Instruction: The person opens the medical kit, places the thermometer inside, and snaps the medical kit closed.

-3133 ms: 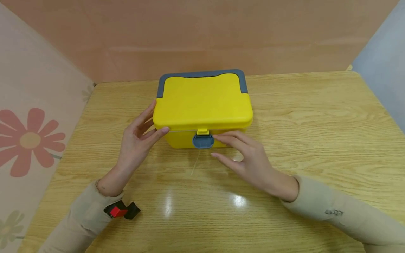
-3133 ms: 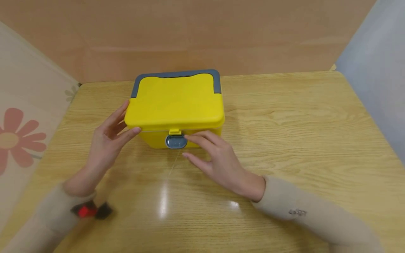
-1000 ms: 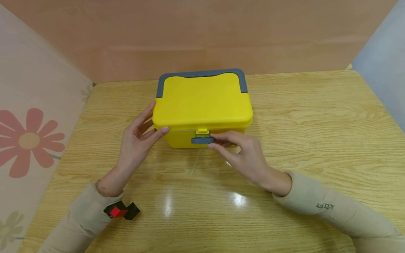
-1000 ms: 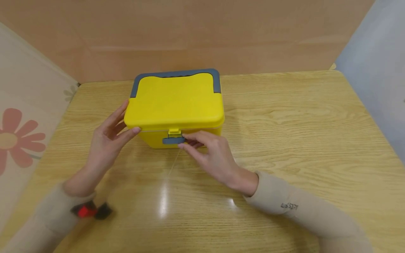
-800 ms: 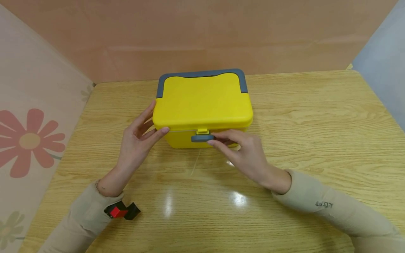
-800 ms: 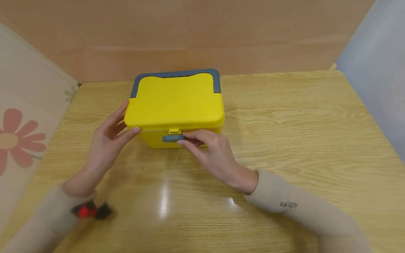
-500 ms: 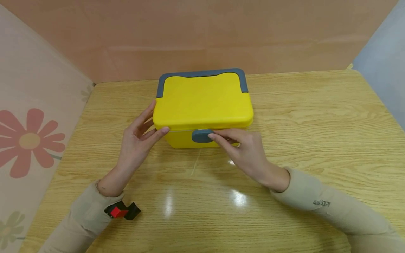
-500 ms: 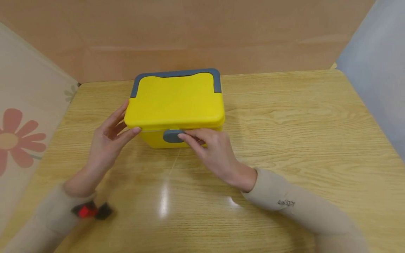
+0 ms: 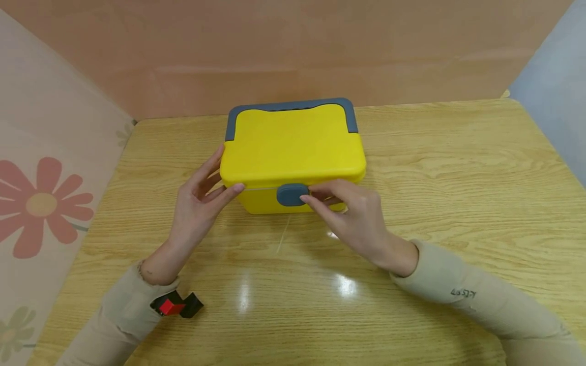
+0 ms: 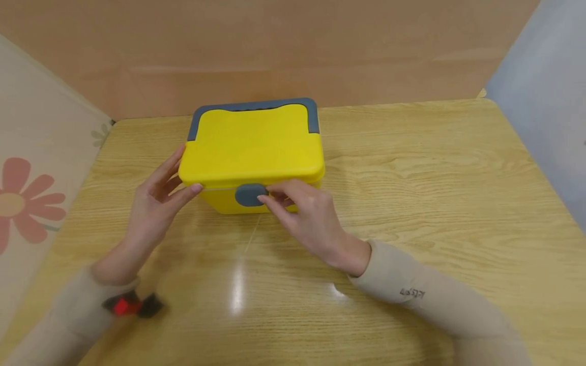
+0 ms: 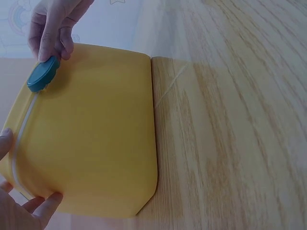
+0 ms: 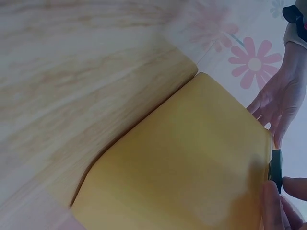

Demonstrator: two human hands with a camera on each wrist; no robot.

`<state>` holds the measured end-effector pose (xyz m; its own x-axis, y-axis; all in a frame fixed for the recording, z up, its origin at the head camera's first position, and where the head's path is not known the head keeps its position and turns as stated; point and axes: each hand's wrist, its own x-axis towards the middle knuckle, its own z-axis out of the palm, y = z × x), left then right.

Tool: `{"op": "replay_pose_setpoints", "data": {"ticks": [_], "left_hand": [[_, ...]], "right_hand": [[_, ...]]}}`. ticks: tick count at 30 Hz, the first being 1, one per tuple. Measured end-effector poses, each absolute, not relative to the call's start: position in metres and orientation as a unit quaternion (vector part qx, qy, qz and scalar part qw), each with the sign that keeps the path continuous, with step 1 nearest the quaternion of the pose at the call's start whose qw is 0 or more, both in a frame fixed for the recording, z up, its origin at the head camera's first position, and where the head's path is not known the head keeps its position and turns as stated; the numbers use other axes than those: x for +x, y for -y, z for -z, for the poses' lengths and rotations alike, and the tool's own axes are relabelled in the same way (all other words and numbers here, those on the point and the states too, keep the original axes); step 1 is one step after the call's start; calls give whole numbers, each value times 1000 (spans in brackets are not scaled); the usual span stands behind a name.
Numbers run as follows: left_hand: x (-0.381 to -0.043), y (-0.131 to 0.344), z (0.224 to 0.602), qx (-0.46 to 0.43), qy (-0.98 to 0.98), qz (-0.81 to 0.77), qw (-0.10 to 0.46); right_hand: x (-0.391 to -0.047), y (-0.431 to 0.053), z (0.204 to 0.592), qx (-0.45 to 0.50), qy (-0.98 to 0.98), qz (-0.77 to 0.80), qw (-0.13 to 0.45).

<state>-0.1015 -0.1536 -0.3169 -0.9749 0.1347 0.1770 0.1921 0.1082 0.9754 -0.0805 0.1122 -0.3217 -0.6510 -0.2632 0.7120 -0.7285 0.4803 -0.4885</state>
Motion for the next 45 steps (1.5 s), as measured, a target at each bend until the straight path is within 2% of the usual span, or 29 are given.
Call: {"op": "replay_pose_setpoints", "data": {"ticks": [14, 45], "left_hand": [[-101, 154, 316, -106, 751, 651, 22], [-101, 154, 317, -109, 751, 651, 27]], "right_hand": [[-80, -112, 326, 352, 797, -385, 304], [-82, -110, 328, 356, 803, -393, 273]]}}
